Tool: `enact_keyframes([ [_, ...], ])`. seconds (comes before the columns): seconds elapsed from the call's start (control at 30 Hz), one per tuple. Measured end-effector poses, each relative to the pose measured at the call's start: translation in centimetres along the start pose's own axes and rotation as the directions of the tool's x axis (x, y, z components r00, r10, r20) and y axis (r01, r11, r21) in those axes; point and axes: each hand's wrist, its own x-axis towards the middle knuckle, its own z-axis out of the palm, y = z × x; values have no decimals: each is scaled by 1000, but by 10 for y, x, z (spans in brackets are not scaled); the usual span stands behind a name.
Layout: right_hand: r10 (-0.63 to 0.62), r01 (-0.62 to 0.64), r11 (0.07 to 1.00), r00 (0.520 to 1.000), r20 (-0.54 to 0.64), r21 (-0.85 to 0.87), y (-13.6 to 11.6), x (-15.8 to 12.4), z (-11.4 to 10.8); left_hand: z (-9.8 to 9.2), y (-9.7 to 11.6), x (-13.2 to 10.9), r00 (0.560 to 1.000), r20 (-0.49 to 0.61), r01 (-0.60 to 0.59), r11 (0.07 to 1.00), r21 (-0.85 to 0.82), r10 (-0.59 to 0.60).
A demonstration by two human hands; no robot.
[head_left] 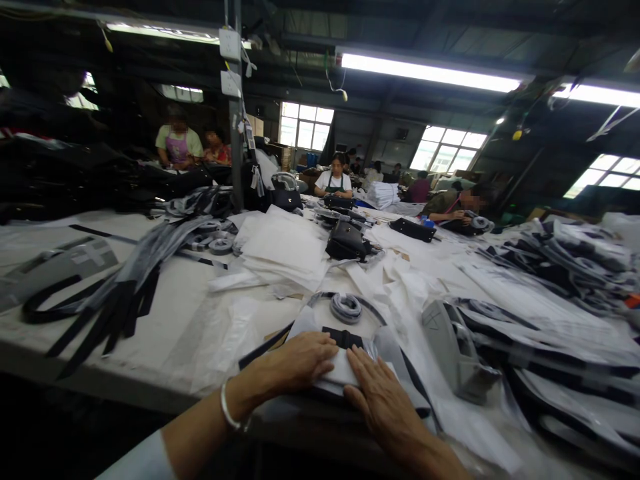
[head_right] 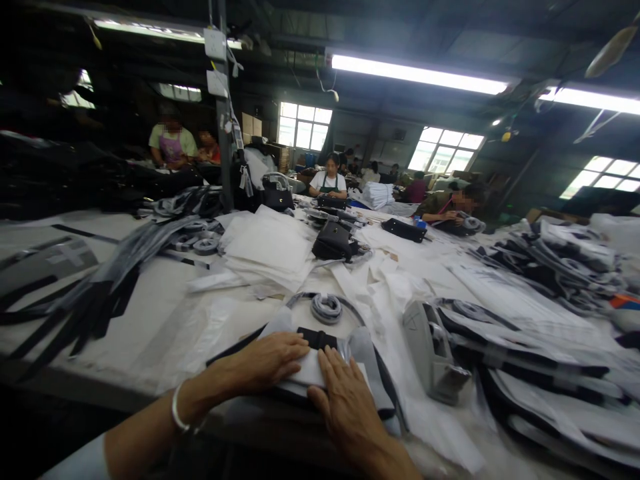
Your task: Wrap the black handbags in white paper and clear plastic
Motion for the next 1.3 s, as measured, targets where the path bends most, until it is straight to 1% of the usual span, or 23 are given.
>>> enact_keyframes([
  [0.03,14,-13,1000,1000,21,-18,-3,0,-3,-3,-4,-15,1000,-3,-13,1000,12,13],
  [0.07,28,-27,999,999,36,-34,-7,1,-7,-4,-7,-29,999,-34,-12,999,48,13],
  [0.13,24,-21,998,998,55,-56,-21,5,-13,2,-13,-49,997,-82,3,993,120,7],
  [0.2,-34,38,998,997,69,-54,-38,10,-14,16,-19,-58,991,-135,15,984,178,10],
  [0.27,-91,94,995,994,67,-42,-54,16,-9,31,-24,-61,976,-215,-1,980,197,44],
  [0.33,-101,103,994,994,44,-41,-65,21,0,43,-28,-67,937,-337,-21,980,200,89],
  [0.4,-84,85,995,996,21,-54,-70,24,7,51,-28,-80,881,-459,-21,977,210,118],
  [0.47,-71,73,995,997,30,-70,-71,26,8,57,-25,-97,839,-538,33,977,212,89],
  [0.53,-58,62,994,997,50,-92,-72,27,6,62,-21,-110,822,-570,118,975,187,10],
  [0.6,-56,60,992,998,43,-113,-72,27,5,65,-18,-115,812,-579,192,970,147,-73],
  [0.7,-86,82,988,996,-19,-131,-70,26,9,64,-19,-105,810,-564,240,968,70,-160],
  [0.8,-120,104,981,988,-92,-163,-66,23,21,57,-26,-89,820,-490,296,952,-78,-295],
  [0.87,-148,117,974,977,-157,-192,-65,21,32,53,-28,-82,815,-448,299,930,-215,-366],
  [0.97,-177,112,966,943,-282,-231,-69,20,49,47,-28,-75,773,-463,231,872,-431,-433],
  [1.03,-188,99,960,922,-339,-263,-72,21,58,44,-26,-72,730,-457,191,793,-578,-508],
  [1.1,-201,91,952,907,-370,-294,-74,23,63,41,-25,-68,699,-411,178,699,-692,-585],
  [1.17,-219,84,944,883,-415,-320,-74,26,65,40,-27,-64,686,-365,182,634,-751,-630],
  [1.23,-247,68,932,838,-486,-356,-72,30,65,40,-32,-60,693,-340,185,613,-768,-635],
  [1.3,-286,56,916,787,-547,-398,-70,33,63,42,-37,-59,696,-329,201,613,-764,-638],
])
